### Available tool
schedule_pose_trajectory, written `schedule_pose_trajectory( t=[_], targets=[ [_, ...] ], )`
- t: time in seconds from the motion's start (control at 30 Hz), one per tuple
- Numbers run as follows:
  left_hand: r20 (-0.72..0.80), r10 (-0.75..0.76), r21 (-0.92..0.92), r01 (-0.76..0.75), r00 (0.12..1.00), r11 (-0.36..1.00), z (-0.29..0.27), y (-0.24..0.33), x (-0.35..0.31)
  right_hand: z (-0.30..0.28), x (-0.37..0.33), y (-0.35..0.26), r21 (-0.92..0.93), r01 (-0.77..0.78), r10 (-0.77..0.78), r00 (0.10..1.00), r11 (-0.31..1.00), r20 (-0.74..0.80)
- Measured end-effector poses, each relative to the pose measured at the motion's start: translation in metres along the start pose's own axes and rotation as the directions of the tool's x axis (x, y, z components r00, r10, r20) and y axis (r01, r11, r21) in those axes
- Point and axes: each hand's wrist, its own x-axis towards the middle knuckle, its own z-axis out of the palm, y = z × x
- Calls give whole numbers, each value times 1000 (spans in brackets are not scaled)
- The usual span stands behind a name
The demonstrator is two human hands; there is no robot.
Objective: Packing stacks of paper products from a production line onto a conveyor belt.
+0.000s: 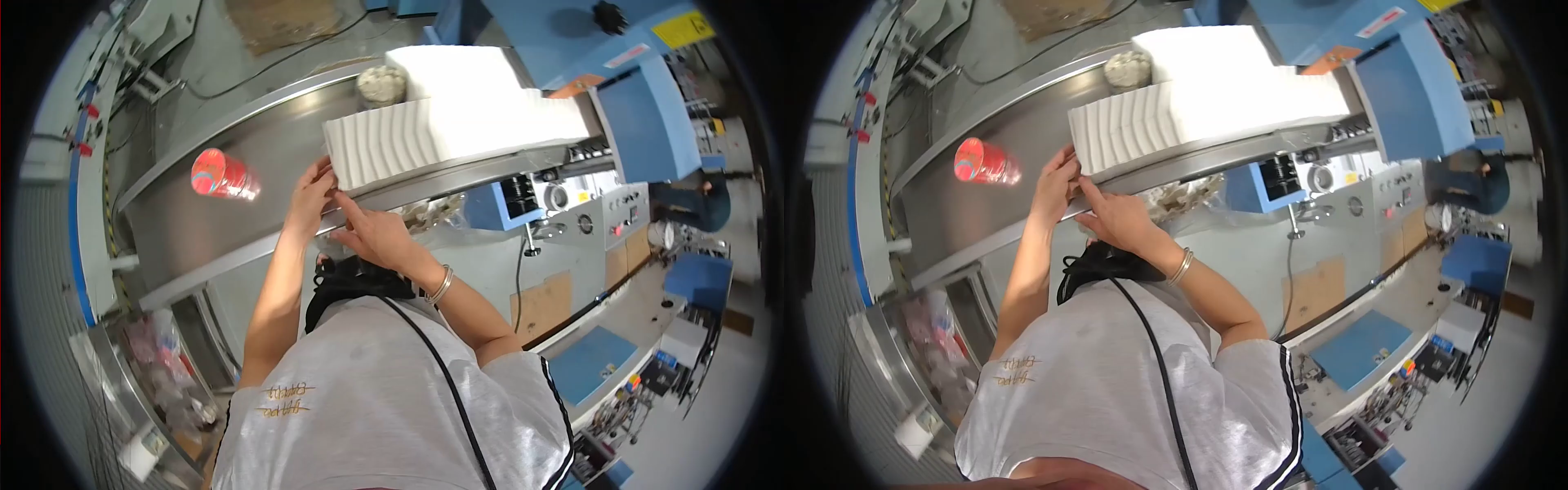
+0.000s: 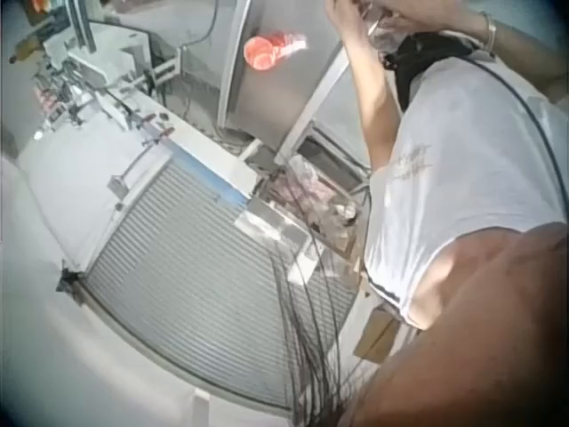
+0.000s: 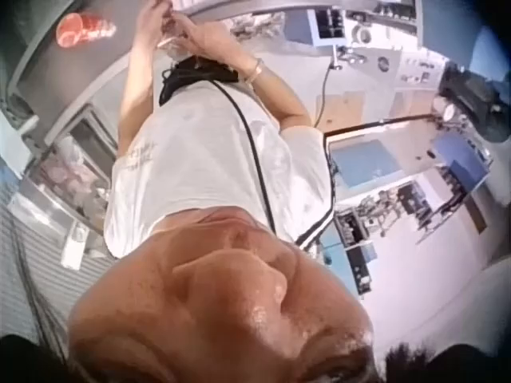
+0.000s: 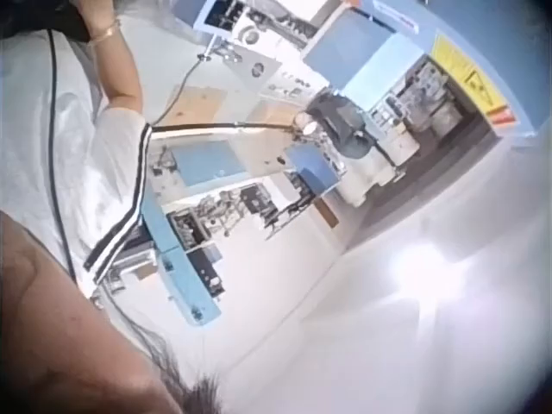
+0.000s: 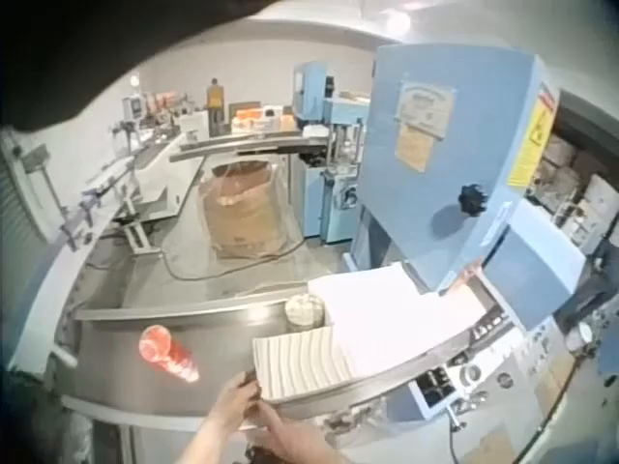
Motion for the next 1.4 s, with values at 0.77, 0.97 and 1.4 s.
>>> schedule_pose_trajectory(
  t=[0.77, 0.97, 1.4],
  targets=[
    [-102, 133, 256, -104, 986, 961, 43, -13, -14, -131, -48, 167, 190, -347, 364, 550, 918, -751],
    [-188, 183, 306, -119, 965, 945, 47, -15, -18, -130, -47, 169, 30, -386, 265, 574, 922, -775],
    [-245, 225, 343, -133, 943, 930, 41, -16, -14, -125, -44, 173, -227, -444, 94, 592, 867, -801]
  ],
)
